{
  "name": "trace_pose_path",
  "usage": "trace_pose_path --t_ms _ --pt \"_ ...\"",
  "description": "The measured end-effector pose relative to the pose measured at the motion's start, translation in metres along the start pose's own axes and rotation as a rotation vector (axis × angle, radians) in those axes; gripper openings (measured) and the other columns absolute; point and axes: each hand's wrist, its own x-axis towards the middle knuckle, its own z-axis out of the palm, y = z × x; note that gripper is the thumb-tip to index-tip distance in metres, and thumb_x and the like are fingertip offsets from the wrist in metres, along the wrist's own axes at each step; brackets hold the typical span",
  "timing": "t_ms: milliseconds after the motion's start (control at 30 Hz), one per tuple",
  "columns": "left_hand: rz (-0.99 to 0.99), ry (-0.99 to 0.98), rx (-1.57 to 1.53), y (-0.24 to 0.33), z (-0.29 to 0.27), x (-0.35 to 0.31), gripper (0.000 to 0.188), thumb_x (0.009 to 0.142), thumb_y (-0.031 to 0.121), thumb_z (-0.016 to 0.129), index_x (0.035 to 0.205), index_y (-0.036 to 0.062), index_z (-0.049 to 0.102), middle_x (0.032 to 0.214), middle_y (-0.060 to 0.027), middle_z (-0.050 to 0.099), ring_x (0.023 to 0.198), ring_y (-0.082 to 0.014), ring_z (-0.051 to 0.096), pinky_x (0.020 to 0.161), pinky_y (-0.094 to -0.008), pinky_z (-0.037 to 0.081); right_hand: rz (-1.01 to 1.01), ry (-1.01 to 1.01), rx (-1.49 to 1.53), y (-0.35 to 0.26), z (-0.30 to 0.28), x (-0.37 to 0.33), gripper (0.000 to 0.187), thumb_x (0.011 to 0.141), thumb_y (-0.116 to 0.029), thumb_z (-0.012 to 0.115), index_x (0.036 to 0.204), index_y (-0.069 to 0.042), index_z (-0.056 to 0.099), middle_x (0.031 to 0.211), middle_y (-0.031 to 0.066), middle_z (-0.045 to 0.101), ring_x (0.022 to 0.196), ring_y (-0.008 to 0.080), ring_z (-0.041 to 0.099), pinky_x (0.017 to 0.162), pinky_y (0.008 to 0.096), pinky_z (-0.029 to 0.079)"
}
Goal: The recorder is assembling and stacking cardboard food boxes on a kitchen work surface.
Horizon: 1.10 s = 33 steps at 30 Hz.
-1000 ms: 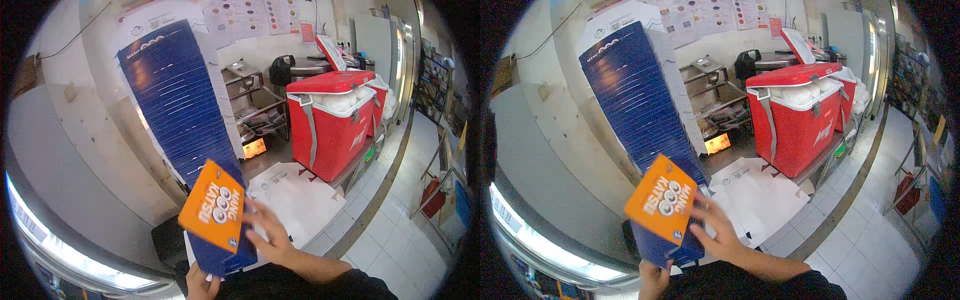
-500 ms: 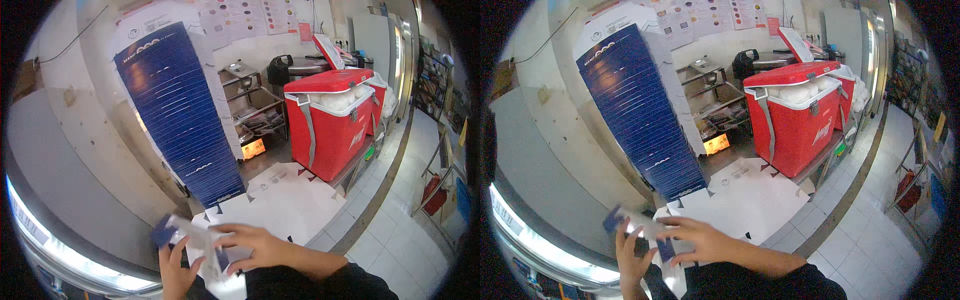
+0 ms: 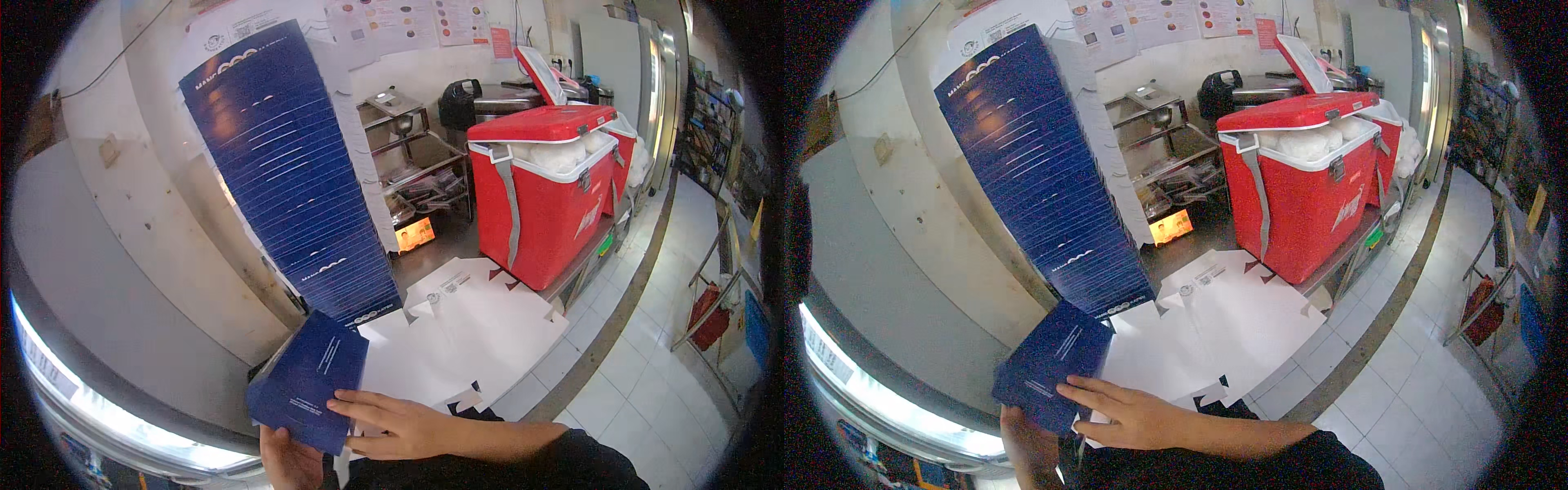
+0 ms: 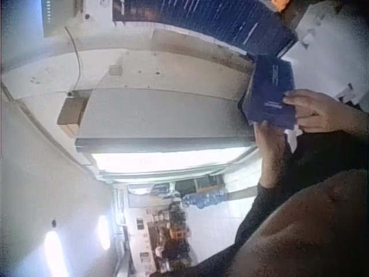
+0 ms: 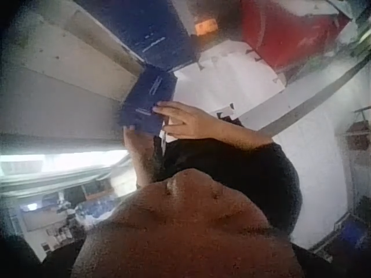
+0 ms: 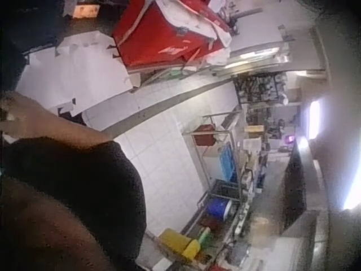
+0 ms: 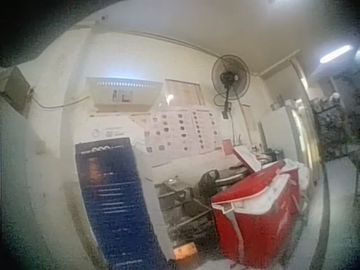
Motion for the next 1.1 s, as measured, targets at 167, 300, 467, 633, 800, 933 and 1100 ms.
trace_pose_path --t_ms 167,300,467,633,800,933,1100 --pt "0.011 0.008 -0.053 0.003 0.013 -0.003 0.048 0.092 0.016 0.057 0.134 0.0004 0.043 0.124 -0.019 0.058 0.109 -0.0306 0.061 0.095 -0.0461 0.053 0.028 0.093 0.081 0.0 0.002 -0.003 0.031 0.08 -0.016 0.076 0.102 -0.004 0.057 0.141 0.0228 0.041 0.131 0.0412 0.044 0.101 0.0444 0.048" --pt "0.06 -0.037 -0.022 -0.009 -0.002 -0.005 0.04 0.092 0.008 0.056 0.129 0.0009 0.045 0.121 -0.018 0.058 0.108 -0.0289 0.062 0.093 -0.0431 0.055 -0.061 0.187 0.111 0.006 0.01 -0.012 0.041 0.075 -0.015 0.081 0.105 -0.004 0.055 0.134 0.0214 0.045 0.129 0.0419 0.045 0.104 0.047 0.044" --pt "0.107 0.076 -0.133 -0.031 -0.019 -0.008 0.028 0.091 0.0 0.055 0.118 0.0042 0.048 0.115 -0.0147 0.059 0.101 -0.0255 0.063 0.091 -0.0393 0.055 0.069 0.27 0.266 -0.001 0.001 -0.007 0.043 0.072 -0.018 0.083 0.104 -0.004 0.058 0.134 0.0201 0.049 0.124 0.0403 0.052 0.1 0.0457 0.046" --pt "0.124 0.203 0.068 -0.044 -0.018 -0.009 0.029 0.089 -0.002 0.059 0.113 0.0088 0.048 0.106 -0.0118 0.061 0.094 -0.0214 0.063 0.085 -0.0351 0.055 0.238 0.17 0.031 -0.01 -0.015 0.005 0.049 0.077 -0.022 0.077 0.123 -0.009 0.064 0.135 0.0177 0.05 0.119 0.0351 0.054 0.098 0.043 0.046" --pt "0.04 0.2 0.092 -0.041 -0.035 -0.013 0.025 0.09 -0.005 0.057 0.108 0.0095 0.047 0.099 -0.0099 0.06 0.084 -0.0175 0.062 0.07 -0.0313 0.054 0.197 -0.075 0.069 -0.006 -0.033 0.002 0.048 0.076 -0.021 0.077 0.121 -0.007 0.065 0.132 0.0201 0.049 0.117 0.037 0.053 0.096 0.0446 0.047" --pt "0.083 0.219 0.122 -0.067 -0.056 -0.024 0.025 0.091 -0.005 0.055 0.112 0.007 0.049 0.103 -0.0119 0.061 0.089 -0.0198 0.063 0.073 -0.0325 0.055 0.255 0.104 0.134 -0.008 -0.021 -0.006 0.048 0.073 -0.016 0.08 0.118 -0.007 0.066 0.133 0.02 0.049 0.119 0.0361 0.052 0.098 0.0446 0.047" --pt "0.012 0.08 0.013 -0.072 -0.042 -0.039 0.028 0.09 -0.005 0.054 0.117 -0.0013 0.048 0.115 -0.0188 0.058 0.102 -0.0246 0.061 0.08 -0.0369 0.054 0.343 0.279 0.178 -0.011 0.0 -0.016 0.049 0.069 -0.012 0.083 0.116 -0.008 0.068 0.133 0.0187 0.05 0.121 0.0332 0.051 0.101 0.0437 0.046"
